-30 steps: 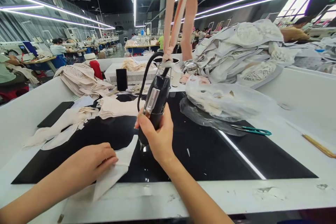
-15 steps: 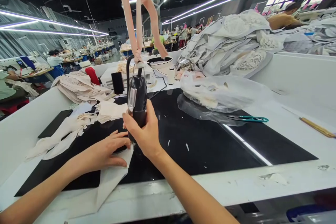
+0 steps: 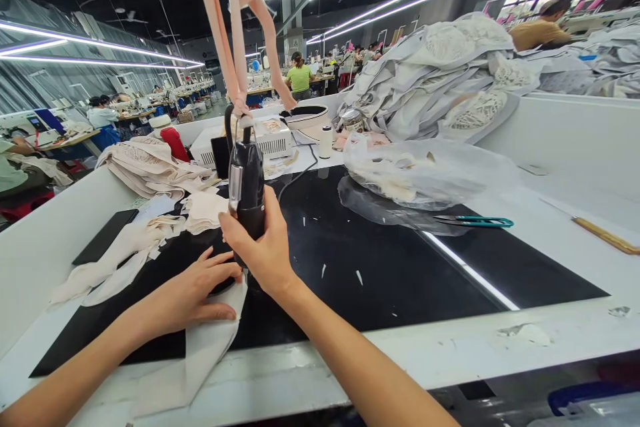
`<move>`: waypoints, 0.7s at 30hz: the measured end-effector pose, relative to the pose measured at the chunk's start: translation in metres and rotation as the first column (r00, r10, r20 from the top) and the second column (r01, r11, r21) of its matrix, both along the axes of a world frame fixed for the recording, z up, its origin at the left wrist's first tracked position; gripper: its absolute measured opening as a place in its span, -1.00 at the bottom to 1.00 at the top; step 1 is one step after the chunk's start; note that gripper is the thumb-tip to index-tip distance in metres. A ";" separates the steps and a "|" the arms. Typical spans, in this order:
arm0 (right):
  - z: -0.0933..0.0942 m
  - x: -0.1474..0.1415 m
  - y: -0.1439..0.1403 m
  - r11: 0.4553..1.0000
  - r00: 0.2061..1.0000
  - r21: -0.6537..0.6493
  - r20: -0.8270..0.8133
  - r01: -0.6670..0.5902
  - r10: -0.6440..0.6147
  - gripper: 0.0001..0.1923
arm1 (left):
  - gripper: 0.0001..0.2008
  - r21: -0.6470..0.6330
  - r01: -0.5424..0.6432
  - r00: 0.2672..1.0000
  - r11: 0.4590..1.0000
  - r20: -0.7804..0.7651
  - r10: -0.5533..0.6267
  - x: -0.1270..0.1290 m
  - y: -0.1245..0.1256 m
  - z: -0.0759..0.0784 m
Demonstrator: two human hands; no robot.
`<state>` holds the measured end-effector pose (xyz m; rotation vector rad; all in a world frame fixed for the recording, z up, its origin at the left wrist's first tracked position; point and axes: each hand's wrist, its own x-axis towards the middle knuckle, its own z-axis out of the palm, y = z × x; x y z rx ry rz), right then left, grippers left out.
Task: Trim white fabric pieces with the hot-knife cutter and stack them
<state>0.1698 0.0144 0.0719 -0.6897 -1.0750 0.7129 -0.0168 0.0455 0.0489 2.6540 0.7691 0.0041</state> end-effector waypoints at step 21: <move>0.002 -0.002 0.000 1.000 0.999 -0.003 -0.038 -0.009 0.009 -0.68 | -0.70 -0.008 -0.006 1.000 1.000 0.008 0.006 0.001 -0.001 0.000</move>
